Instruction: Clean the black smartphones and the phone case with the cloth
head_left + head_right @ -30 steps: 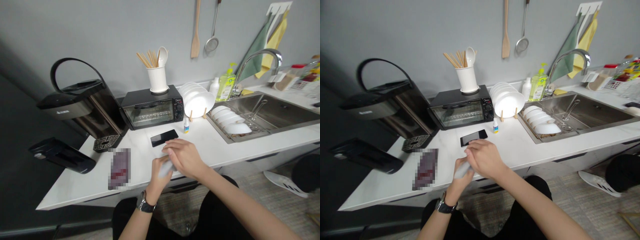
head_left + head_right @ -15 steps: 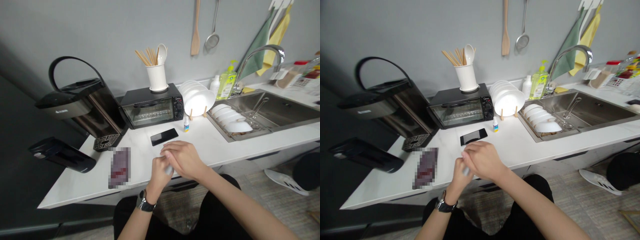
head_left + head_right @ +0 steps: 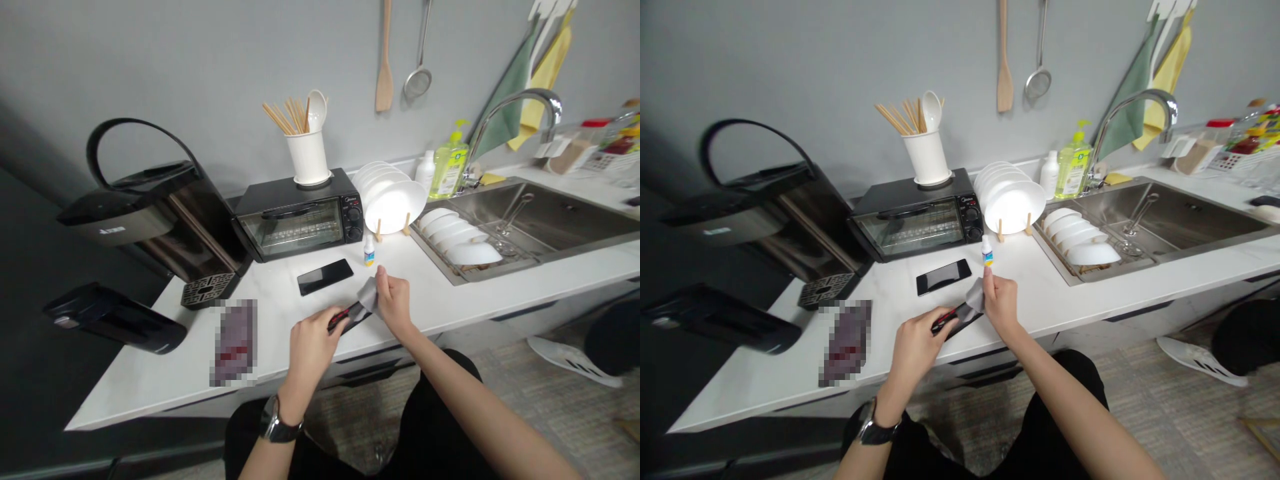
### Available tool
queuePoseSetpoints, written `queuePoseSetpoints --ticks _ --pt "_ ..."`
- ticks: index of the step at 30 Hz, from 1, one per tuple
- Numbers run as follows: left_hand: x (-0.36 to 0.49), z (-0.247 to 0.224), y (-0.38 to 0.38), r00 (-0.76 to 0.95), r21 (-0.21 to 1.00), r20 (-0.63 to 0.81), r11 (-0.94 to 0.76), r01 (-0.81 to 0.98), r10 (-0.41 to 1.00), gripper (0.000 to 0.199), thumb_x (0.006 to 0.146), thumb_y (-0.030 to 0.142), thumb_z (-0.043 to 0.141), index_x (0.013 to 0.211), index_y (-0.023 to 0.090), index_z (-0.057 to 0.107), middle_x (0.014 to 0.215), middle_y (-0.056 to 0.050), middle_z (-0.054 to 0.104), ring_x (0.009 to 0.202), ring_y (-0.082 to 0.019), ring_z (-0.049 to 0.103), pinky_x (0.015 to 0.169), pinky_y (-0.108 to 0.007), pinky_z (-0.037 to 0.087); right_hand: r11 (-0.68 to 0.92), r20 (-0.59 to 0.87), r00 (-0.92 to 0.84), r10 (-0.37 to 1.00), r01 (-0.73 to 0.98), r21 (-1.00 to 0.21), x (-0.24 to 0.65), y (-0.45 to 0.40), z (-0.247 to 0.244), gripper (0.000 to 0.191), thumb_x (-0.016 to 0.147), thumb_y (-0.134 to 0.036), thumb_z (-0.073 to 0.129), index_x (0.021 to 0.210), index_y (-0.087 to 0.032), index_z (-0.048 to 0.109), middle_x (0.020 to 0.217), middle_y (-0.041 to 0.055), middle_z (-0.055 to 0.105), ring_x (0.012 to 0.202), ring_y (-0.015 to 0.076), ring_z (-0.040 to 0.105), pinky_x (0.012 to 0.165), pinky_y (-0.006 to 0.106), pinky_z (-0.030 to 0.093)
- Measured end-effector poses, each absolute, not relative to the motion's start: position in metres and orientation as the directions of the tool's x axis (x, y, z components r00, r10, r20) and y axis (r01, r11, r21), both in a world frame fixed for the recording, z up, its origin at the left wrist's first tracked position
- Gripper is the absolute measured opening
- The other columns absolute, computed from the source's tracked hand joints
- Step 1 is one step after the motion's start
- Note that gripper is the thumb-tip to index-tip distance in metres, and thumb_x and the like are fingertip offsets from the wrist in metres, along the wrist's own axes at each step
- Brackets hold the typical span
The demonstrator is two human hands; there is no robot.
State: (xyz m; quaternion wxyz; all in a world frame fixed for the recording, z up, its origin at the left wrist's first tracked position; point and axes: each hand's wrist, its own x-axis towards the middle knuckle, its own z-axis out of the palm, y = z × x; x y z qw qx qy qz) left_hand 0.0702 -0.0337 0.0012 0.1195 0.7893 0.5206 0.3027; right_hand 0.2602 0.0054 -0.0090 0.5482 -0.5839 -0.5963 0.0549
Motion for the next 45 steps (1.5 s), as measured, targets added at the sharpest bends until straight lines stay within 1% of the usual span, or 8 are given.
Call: queuePoseSetpoints --ticks 5,8,13,17,22,31,38,45 --pt "0.057 -0.029 -0.039 0.185 0.719 0.261 -0.319 0.617 0.947 0.009 0.093 0.029 0.069 0.097 0.021 0.072 0.082 0.001 0.079 0.069 -0.017 0.073 0.064 -0.022 0.052 0.292 0.586 0.288 0.757 0.654 -0.698 0.276 0.01 -0.033 0.07 0.108 -0.058 0.028 0.049 -0.023 0.044 0.045 -0.0006 0.045 0.044 0.0135 0.045 0.048 0.028 0.033" --pt "0.06 -0.039 -0.04 0.211 0.765 0.27 -0.343 0.545 0.939 0.015 0.097 0.03 0.062 0.105 0.022 0.071 0.083 0.001 0.078 0.067 -0.016 0.071 0.064 -0.022 0.053 0.39 0.634 0.148 0.759 0.676 -0.626 0.258 0.0 -0.033 0.057 0.108 -0.049 0.038 0.069 -0.021 0.068 0.07 0.0046 0.072 0.077 0.0207 0.07 0.081 0.034 0.051" --pt "0.054 -0.047 -0.037 0.227 0.692 0.379 -0.437 0.574 0.897 0.022 0.088 0.009 0.053 0.076 0.019 0.069 0.071 -0.001 0.074 0.061 -0.015 0.068 0.061 -0.023 0.051 0.624 0.676 -0.254 0.692 0.681 -0.383 0.199 -0.032 -0.027 0.026 0.105 -0.029 0.05 0.112 -0.018 0.073 0.115 0.0082 0.078 0.121 0.0236 0.066 0.118 0.048 0.035" --pt "0.045 -0.05 -0.04 0.232 0.72 0.349 -0.418 0.554 0.908 0.023 0.09 0.01 0.055 0.093 0.019 0.076 0.081 -0.003 0.079 0.068 -0.017 0.072 0.067 -0.024 0.056 0.674 0.589 -0.45 0.671 0.703 -0.229 0.223 -0.025 -0.023 0.031 0.103 -0.032 0.055 0.124 -0.015 0.069 0.12 0.0129 0.075 0.116 0.0262 0.066 0.108 0.046 0.045" --pt "0.049 -0.048 -0.04 0.236 0.776 0.306 -0.385 0.5 0.922 0.023 0.098 0.028 0.06 0.113 0.024 0.077 0.098 -0.003 0.083 0.072 -0.018 0.075 0.073 -0.026 0.059 0.418 0.564 -0.212 0.798 0.869 -0.266 0.264 -0.004 -0.014 0.037 0.107 -0.022 0.039 0.105 -0.018 0.076 0.102 0.0086 0.079 0.112 0.0268 0.068 0.116 0.053 0.035" --pt "0.04 -0.054 -0.035 0.237 0.671 0.367 -0.432 0.602 0.9 0.024 0.087 0.009 0.053 0.072 0.016 0.071 0.061 -0.005 0.072 0.053 -0.018 0.066 0.053 -0.024 0.049 0.679 0.532 -0.503 0.681 0.707 -0.201 0.183 -0.035 -0.011 0.037 0.104 -0.029 0.051 0.132 -0.01 0.065 0.111 0.0135 0.076 0.106 0.026 0.067 0.099 0.042 0.048" --pt "0.047 -0.043 -0.04 0.222 0.745 0.338 -0.404 0.531 0.915 0.022 0.098 0.031 0.061 0.11 0.021 0.077 0.096 -0.005 0.083 0.073 -0.019 0.076 0.069 -0.024 0.057 0.324 0.477 -0.19 0.858 0.921 -0.216 0.267 0.007 -0.003 0.039 0.105 -0.021 0.043 0.087 -0.017 0.077 0.09 0.0105 0.078 0.101 0.0251 0.069 0.105 0.043 0.041" --pt "0.038 -0.052 -0.037 0.261 0.605 0.434 -0.494 0.625 0.862 0.031 0.088 0.015 0.052 0.06 0.018 0.065 0.052 -0.004 0.065 0.044 -0.016 0.058 0.045 -0.024 0.043 0.629 0.458 -0.495 0.738 0.752 -0.2 0.173 -0.038 0.0 0.028 0.101 -0.031 0.053 0.112 -0.013 0.072 0.089 0.0076 0.076 0.085 0.0229 0.067 0.085 0.038 0.048"
